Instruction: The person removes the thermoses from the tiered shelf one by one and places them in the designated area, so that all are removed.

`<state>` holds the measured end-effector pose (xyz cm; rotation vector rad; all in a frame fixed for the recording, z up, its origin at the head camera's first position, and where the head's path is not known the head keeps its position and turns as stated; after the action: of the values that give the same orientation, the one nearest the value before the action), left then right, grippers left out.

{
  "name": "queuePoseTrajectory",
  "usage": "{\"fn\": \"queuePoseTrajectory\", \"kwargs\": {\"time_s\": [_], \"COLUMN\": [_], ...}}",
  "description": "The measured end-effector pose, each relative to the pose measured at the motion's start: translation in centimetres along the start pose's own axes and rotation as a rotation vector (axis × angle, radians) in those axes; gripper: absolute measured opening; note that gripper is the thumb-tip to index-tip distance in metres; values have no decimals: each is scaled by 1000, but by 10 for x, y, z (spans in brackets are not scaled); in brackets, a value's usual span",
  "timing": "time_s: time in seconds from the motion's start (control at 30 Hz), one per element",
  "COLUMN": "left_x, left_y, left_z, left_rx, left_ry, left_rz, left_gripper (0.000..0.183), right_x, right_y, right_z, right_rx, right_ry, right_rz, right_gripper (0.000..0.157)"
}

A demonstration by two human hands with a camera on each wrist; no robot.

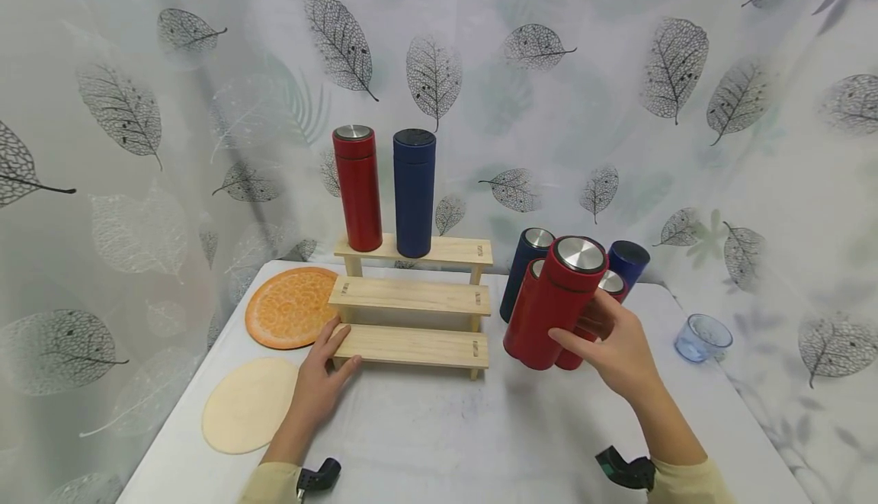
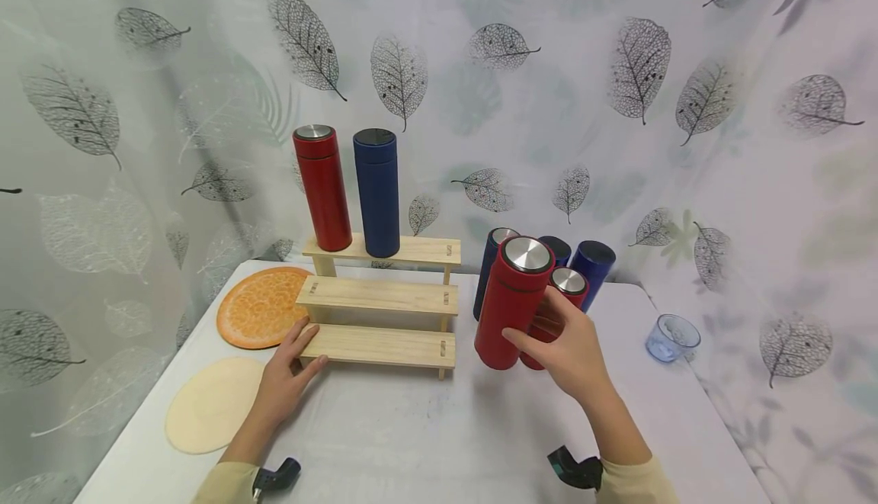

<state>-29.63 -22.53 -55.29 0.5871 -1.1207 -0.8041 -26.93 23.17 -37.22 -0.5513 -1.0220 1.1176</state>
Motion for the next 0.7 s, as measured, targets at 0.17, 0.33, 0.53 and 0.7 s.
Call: {"fn": "queuePoseTrajectory", "kwargs": {"time_s": [0.17, 0.33, 0.53, 0.7], "left_x": [0, 0, 0, 0], "left_y": [0, 1, -1, -1], "left_z": [1, 1, 1, 1], "left_rx": [-5, -6, -1, 7], "left_ry": [-1, 0, -1, -3], "left_rz": [-5, -11, -6, -6], "left_gripper": [65, 66, 66, 67], "right_x": [8, 20, 30, 41], "right_y": [0, 0, 3, 5], "right_z": [-3, -6, -9, -11], "right_rx": [11, 22, 29, 39], "right_ry": [13, 47, 59, 77], "right_rz": [-5, -7, 10, 12], "right_gripper": [68, 68, 69, 70]}}
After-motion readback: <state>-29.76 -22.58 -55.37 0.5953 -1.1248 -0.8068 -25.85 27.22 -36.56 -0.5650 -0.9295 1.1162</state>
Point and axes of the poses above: each hand's wrist, its own z-axis towards the middle knuckle, its own x-axis out of the back of the hand, y = z × x, the point moved 8 cm from there along z, towards the middle knuckle, and after that the axes turned 2 degrees about z, right-handed, at the moved point
